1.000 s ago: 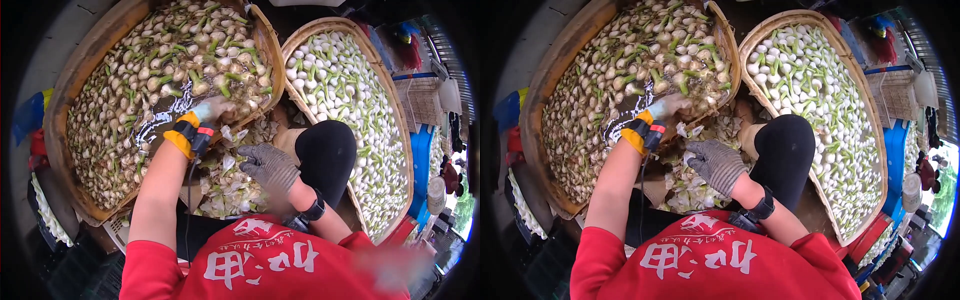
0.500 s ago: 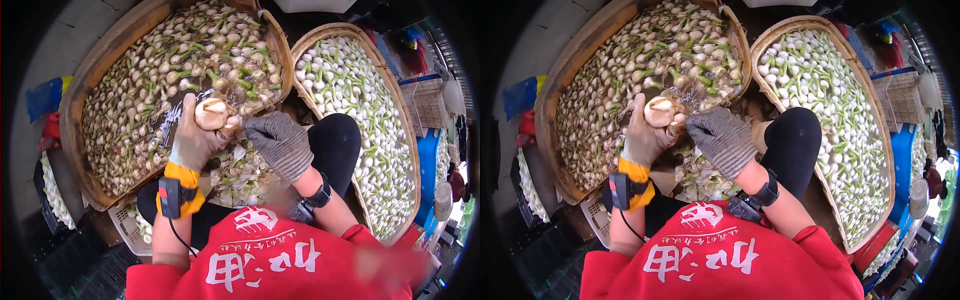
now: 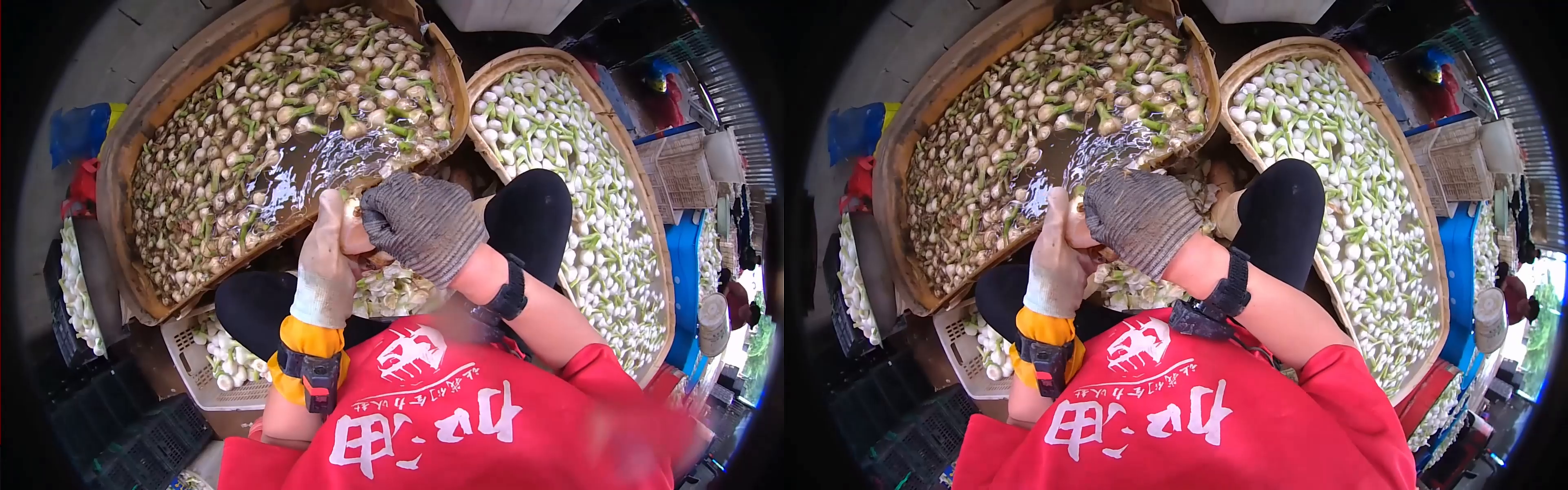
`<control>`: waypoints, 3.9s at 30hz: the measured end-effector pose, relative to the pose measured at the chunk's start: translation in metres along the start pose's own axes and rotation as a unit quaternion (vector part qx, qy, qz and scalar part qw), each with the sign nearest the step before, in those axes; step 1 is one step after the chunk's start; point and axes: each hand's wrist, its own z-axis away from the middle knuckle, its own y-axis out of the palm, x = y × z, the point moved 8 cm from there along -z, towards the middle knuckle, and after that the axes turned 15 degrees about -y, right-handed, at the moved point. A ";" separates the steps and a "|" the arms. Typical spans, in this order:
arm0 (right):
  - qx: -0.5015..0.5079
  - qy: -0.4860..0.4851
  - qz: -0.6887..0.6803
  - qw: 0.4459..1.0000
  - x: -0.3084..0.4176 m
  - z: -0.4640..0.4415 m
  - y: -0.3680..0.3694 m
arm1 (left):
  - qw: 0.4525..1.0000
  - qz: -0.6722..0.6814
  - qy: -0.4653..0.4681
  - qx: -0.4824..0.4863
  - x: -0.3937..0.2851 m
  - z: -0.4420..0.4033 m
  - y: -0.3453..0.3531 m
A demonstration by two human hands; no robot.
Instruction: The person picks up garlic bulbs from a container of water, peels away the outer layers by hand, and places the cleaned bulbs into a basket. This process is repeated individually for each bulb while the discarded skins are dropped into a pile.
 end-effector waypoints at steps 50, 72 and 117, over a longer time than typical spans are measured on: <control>-0.006 0.119 -0.535 0.837 -0.004 0.043 0.011 | 0.956 -0.214 0.181 -0.090 0.006 0.045 -0.035; -0.071 0.189 -0.345 0.916 -0.051 0.054 0.093 | 0.711 -0.488 0.294 -0.412 -0.097 0.056 -0.212; 0.005 0.034 -0.075 0.997 -0.020 -0.005 0.024 | 1.000 -0.019 -0.013 -0.006 0.006 -0.032 -0.037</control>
